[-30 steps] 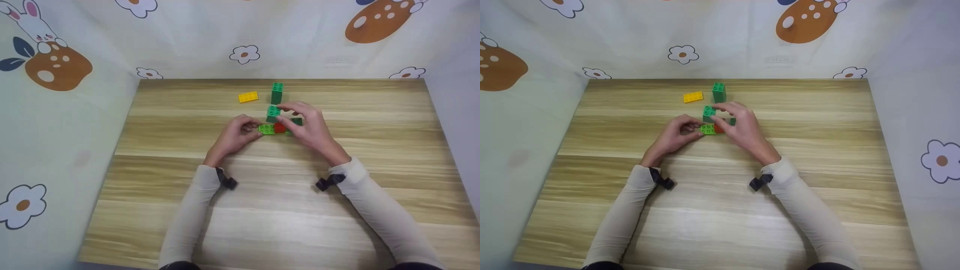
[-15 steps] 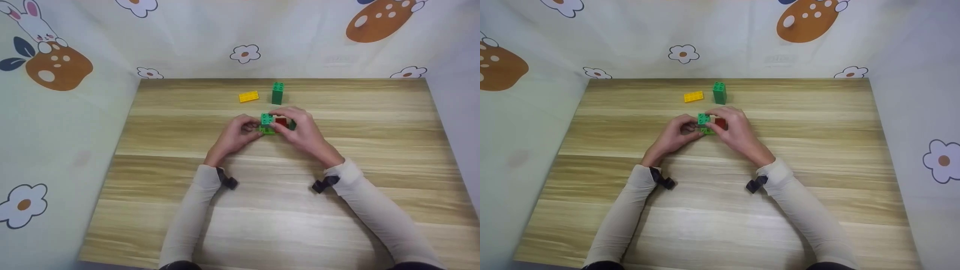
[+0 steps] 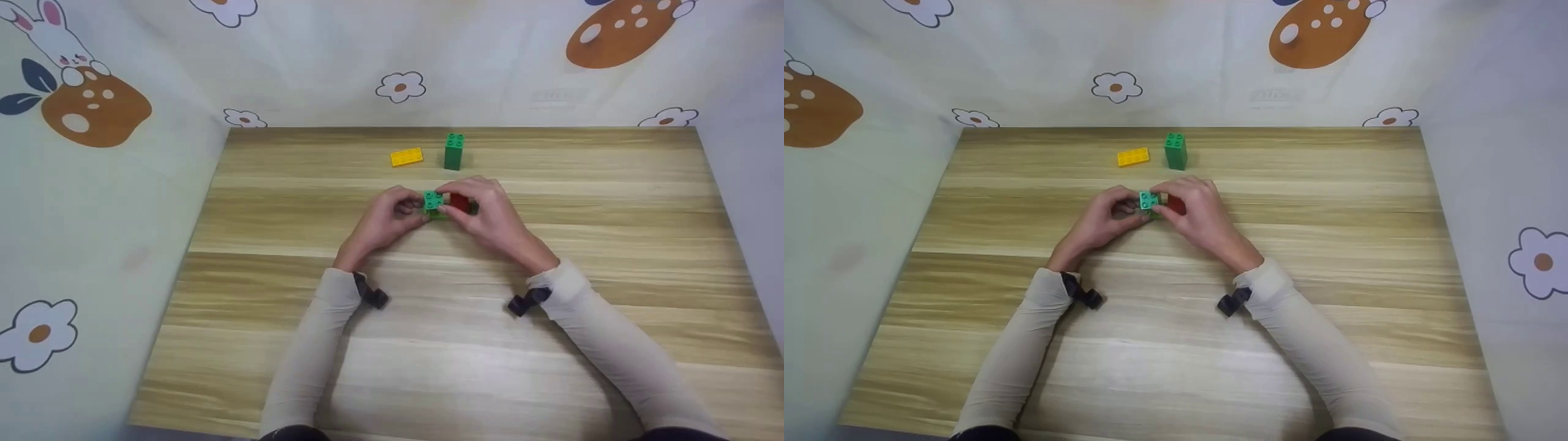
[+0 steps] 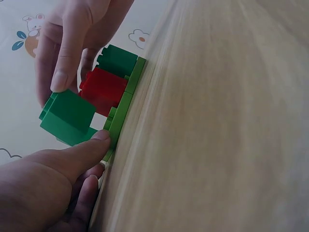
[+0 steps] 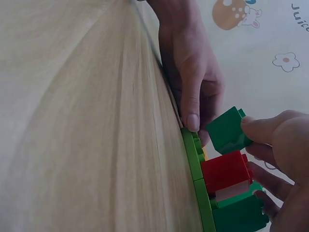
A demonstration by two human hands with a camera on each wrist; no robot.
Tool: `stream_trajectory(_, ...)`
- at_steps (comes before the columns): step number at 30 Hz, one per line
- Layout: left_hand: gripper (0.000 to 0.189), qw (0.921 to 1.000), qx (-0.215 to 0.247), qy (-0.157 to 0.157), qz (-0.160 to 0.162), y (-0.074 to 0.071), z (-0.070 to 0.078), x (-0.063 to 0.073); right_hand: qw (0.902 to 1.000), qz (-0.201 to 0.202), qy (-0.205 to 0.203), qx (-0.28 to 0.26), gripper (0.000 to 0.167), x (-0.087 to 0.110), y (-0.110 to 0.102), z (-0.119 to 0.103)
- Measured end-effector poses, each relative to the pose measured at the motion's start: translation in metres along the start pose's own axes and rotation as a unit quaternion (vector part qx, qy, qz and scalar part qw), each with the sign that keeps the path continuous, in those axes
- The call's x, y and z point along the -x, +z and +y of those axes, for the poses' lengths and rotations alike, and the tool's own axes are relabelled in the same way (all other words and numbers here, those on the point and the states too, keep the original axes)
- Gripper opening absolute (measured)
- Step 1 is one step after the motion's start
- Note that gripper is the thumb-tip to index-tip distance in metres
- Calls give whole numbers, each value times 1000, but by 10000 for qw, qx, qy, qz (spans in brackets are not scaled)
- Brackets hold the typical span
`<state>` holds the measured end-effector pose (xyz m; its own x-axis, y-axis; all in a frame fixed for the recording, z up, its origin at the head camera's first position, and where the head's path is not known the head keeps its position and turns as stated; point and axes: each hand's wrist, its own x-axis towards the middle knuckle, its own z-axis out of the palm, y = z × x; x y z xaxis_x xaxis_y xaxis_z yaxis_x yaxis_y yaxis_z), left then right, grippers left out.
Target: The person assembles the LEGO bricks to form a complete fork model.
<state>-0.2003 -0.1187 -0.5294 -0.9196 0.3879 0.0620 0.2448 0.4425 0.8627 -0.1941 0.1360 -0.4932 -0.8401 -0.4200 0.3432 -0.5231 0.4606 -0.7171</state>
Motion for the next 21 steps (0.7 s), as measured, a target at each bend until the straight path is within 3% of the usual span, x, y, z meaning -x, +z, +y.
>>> stream_trajectory(21,39,10000,-65,-3,37,1,0,0,9993,-44,148,326,32,0,3,5)
